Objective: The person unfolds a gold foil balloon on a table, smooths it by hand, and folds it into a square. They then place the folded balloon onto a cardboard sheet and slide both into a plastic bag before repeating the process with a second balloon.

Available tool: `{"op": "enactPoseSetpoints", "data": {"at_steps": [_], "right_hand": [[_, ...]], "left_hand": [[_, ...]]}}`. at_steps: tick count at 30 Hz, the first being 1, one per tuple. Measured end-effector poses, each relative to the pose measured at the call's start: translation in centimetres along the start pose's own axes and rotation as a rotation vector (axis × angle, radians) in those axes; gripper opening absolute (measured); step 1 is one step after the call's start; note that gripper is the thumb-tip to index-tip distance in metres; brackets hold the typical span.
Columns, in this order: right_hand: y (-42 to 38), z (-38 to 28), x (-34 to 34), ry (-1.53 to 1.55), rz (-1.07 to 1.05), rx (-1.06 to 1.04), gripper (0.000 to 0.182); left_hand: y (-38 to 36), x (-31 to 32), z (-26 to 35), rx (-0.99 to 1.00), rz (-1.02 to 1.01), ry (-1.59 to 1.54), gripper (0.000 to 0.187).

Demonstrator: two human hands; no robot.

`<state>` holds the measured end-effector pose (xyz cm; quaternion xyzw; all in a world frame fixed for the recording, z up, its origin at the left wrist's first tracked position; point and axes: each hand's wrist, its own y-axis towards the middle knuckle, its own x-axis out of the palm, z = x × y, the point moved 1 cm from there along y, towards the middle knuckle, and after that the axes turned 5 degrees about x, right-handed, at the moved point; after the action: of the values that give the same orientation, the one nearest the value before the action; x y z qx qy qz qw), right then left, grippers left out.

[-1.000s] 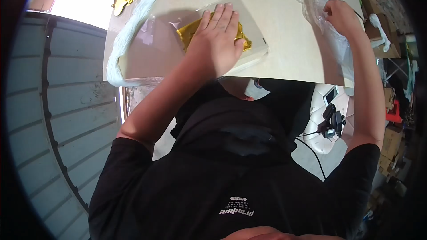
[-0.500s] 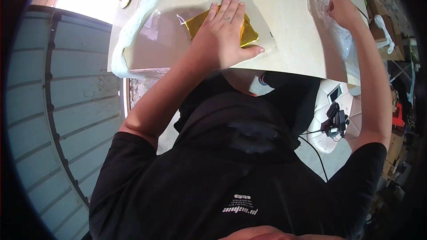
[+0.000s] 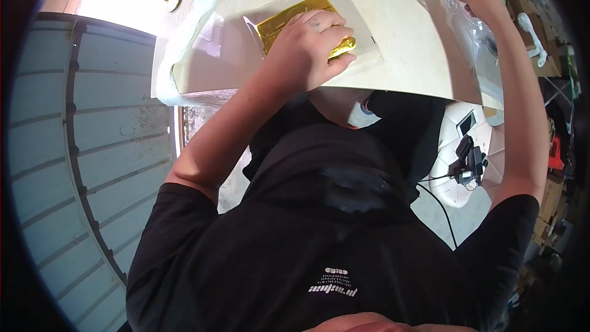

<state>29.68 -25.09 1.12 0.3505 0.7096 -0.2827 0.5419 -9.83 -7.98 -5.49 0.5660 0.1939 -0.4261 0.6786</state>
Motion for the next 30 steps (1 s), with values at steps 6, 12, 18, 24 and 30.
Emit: {"op": "enactPoseSetpoints", "data": {"at_steps": [6,12,18,24,30], "right_hand": [[-9.4,-3.3,-2.7,0.009,0.509,-0.181,0.029],[-24.3,-9.4,5.6,0.439,0.095,-0.34,0.016],[-24.4,-11.8,9.2,0.474,0.114,-0.139,0.017],[-23.4,-12.6,9.9,0.336,0.197,-0.186,0.018],[-22.4,-13.7,9.1,0.316,0.234,-0.202,0.018]], "left_hand": [[-0.3,0.4,-0.3,0.04,0.003,0.007,0.018],[-0.4,0.6,-0.4,0.02,-0.019,0.002,0.015],[-0.4,0.5,-0.2,0.005,-0.034,0.066,0.016],[-0.5,0.6,-0.3,-0.016,-0.065,0.039,0.016],[-0.4,0.8,-0.5,-0.01,-0.057,-0.008,0.02]]}}
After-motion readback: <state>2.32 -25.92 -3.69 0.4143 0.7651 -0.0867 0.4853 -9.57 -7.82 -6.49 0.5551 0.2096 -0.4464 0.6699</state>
